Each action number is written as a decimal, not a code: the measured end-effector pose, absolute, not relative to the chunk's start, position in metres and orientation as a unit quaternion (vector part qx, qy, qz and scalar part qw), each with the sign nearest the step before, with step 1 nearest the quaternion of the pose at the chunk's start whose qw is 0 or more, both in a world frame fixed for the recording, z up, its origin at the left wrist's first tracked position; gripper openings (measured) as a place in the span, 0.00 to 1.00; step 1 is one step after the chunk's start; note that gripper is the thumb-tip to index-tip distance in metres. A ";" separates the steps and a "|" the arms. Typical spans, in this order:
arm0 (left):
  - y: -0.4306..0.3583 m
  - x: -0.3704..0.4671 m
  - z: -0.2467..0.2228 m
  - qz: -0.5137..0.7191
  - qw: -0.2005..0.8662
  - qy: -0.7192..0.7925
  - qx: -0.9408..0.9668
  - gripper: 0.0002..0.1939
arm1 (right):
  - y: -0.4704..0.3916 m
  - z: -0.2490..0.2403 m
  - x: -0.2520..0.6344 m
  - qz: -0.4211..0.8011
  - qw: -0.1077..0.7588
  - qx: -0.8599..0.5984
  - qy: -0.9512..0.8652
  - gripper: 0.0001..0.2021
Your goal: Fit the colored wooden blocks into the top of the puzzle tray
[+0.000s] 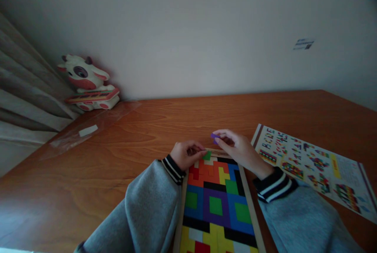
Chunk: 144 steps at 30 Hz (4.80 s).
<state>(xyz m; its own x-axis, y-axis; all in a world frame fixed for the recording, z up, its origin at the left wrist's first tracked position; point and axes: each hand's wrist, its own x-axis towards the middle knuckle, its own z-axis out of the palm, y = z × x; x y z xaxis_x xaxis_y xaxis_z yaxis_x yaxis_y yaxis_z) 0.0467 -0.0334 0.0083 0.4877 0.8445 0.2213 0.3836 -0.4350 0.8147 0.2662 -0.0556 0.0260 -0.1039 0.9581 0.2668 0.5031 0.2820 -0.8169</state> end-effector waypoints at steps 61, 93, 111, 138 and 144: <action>-0.027 0.049 0.010 0.434 0.383 0.457 0.675 0.15 | -0.064 0.015 0.229 0.137 0.272 -0.562 -0.769 0.13; -0.028 0.050 0.015 0.446 0.384 0.462 0.663 0.15 | -0.069 0.021 0.226 0.138 0.235 -0.466 -0.842 0.10; -0.026 0.049 0.012 0.457 0.399 0.449 0.656 0.15 | -0.070 0.025 0.222 0.107 0.224 -0.446 -0.860 0.08; -0.027 0.049 0.015 0.459 0.403 0.454 0.648 0.15 | -0.067 0.031 0.224 0.115 0.207 -0.441 -0.866 0.08; -0.024 0.049 0.013 0.471 0.400 0.448 0.646 0.15 | -0.067 0.036 0.223 0.094 0.184 -0.430 -0.879 0.08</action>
